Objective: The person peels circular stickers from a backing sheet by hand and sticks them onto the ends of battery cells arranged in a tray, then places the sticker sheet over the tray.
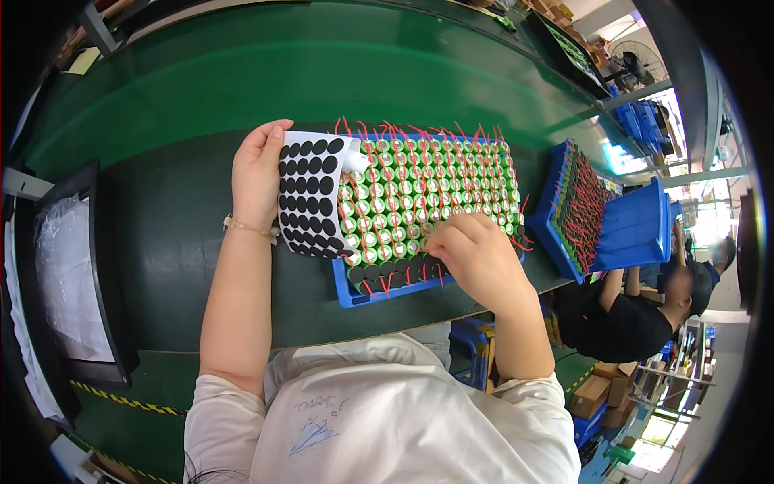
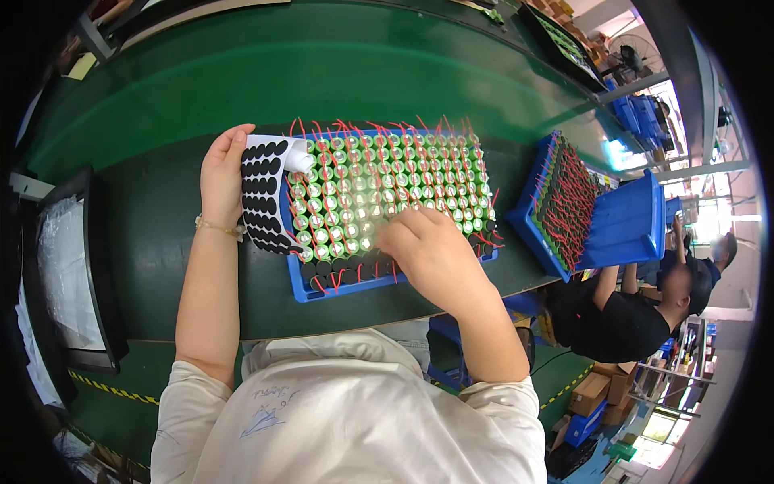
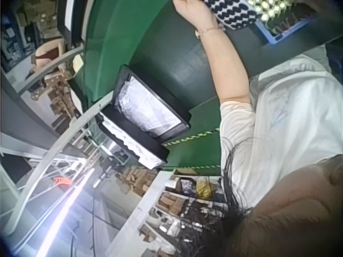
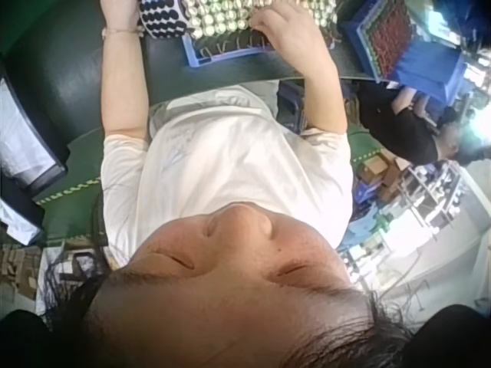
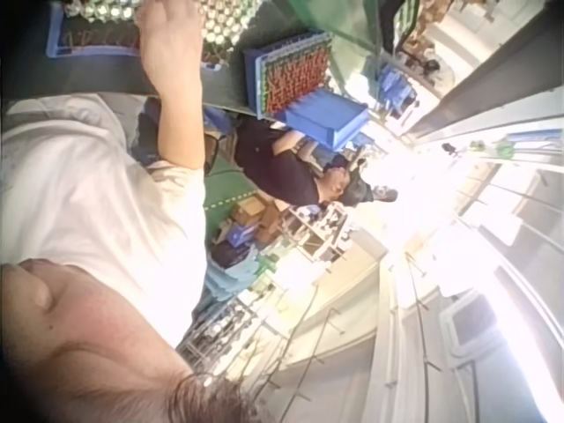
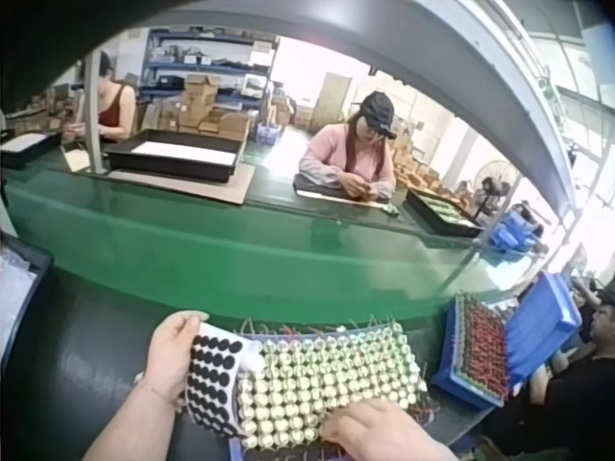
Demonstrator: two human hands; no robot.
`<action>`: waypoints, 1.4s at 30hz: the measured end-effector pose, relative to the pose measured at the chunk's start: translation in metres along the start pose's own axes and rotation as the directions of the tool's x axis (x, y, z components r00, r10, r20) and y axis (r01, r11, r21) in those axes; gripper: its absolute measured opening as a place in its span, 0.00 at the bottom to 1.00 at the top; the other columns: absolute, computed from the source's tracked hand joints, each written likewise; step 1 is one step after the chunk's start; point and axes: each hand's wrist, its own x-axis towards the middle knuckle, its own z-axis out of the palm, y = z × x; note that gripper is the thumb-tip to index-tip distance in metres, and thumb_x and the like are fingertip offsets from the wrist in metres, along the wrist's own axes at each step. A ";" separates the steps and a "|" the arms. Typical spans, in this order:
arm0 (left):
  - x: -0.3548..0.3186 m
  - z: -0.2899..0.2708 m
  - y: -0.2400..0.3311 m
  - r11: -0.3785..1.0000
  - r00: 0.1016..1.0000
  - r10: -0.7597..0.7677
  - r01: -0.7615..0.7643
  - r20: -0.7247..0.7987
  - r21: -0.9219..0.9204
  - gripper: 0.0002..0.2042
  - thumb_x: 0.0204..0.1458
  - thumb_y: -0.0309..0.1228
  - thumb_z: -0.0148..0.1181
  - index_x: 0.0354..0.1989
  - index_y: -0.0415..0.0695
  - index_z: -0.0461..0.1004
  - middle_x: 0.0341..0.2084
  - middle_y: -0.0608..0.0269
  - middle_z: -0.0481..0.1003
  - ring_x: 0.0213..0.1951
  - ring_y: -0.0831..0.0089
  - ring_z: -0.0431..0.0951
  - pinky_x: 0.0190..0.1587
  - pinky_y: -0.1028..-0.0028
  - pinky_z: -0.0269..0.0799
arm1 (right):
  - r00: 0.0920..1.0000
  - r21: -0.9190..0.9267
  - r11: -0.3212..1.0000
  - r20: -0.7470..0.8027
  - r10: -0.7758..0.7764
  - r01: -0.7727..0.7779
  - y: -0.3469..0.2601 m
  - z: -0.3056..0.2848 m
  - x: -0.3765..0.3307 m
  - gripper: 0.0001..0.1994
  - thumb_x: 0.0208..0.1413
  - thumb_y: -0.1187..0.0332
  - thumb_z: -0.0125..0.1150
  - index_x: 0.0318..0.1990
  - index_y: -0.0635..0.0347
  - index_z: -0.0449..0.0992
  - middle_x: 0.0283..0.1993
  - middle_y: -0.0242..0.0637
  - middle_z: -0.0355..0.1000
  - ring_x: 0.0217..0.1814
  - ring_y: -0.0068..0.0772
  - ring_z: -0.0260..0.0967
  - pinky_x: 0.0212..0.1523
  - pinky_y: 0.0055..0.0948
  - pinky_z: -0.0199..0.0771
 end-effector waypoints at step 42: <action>0.006 -0.008 0.005 0.970 0.998 -0.020 0.004 -0.063 -0.244 0.10 0.61 0.31 0.52 0.44 0.38 0.74 0.34 0.65 0.77 0.35 0.79 0.76 0.40 0.79 0.71 | 0.976 0.170 0.961 -0.056 -0.211 0.218 -0.021 0.022 -0.001 0.10 0.37 0.76 0.64 0.31 0.58 0.76 0.32 0.35 0.72 0.30 0.37 0.71 0.30 0.32 0.73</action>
